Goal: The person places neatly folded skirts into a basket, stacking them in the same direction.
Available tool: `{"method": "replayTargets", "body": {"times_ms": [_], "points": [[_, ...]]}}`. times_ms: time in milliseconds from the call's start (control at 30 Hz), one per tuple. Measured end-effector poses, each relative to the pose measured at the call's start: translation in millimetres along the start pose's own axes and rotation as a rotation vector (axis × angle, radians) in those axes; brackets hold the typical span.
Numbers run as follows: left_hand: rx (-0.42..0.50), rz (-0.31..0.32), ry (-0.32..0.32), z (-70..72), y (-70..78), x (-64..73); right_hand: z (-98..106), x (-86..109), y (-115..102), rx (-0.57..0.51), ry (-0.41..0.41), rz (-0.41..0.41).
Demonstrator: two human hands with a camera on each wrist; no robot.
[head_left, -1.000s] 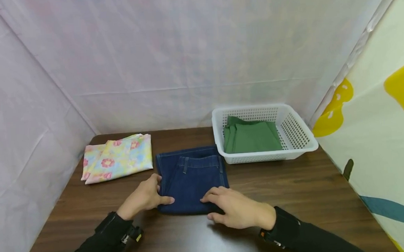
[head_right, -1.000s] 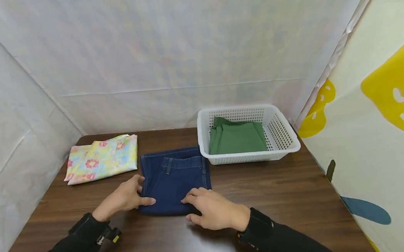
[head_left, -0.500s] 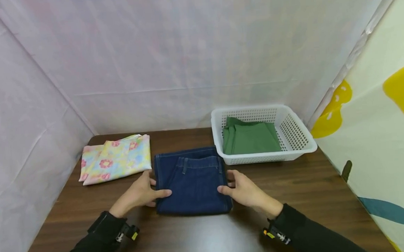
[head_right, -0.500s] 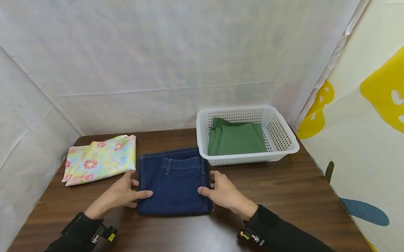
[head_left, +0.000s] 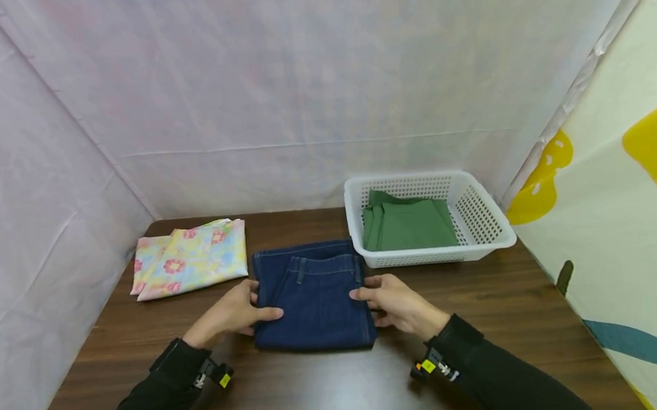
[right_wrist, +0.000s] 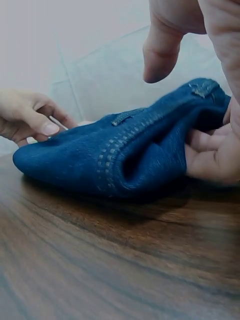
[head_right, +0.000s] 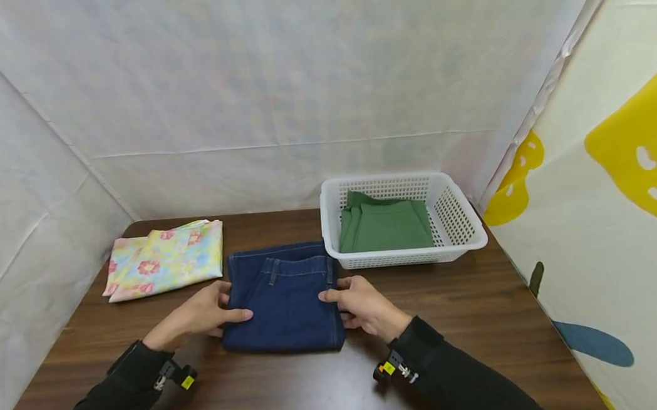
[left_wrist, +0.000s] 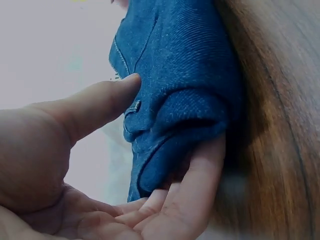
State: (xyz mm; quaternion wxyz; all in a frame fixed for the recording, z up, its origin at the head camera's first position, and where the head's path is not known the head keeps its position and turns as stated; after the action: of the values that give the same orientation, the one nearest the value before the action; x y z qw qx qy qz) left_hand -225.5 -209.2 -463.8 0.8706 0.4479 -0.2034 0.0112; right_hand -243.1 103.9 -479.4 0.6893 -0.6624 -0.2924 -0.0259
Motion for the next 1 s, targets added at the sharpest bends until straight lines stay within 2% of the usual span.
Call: {"method": "replayTargets", "body": {"times_ms": [133,333,533,767,900,1000], "points": [[-0.027,0.003,-0.028,-1.7,0.3,-1.7,-10.9,-8.5,0.6,-0.048,-0.078,0.008],[0.022,-0.010,-0.106,-9.2,1.0,-3.2,-29.3,-17.7,2.1,-0.063,-0.185,0.068],[0.043,-0.003,-0.126,-12.8,-0.3,-1.2,-36.0,-17.7,3.5,0.020,-0.199,0.138],[0.117,-0.039,-0.143,-13.6,4.8,1.3,-41.9,-14.4,-7.7,-0.009,-0.256,0.210],[0.164,-0.051,-0.147,-11.6,5.3,5.2,-45.7,-11.5,-17.3,0.105,-0.250,0.272],[0.131,-0.055,-0.129,-7.5,4.9,9.2,-49.0,-8.6,-25.3,0.262,-0.236,0.358]]}}
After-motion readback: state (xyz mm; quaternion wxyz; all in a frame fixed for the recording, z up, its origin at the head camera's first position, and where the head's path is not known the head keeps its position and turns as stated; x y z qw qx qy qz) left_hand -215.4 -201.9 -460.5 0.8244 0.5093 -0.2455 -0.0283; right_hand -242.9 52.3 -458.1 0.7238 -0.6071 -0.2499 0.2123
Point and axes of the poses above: each hand's wrist, its own x-axis away from the middle knuckle, its own z-axis out of the back of the hand, y = z × x, the point moved 5 cm from there along -x, towards the middle knuckle, and after that the axes turned 1 degree about -y, right-handed, at the moved point
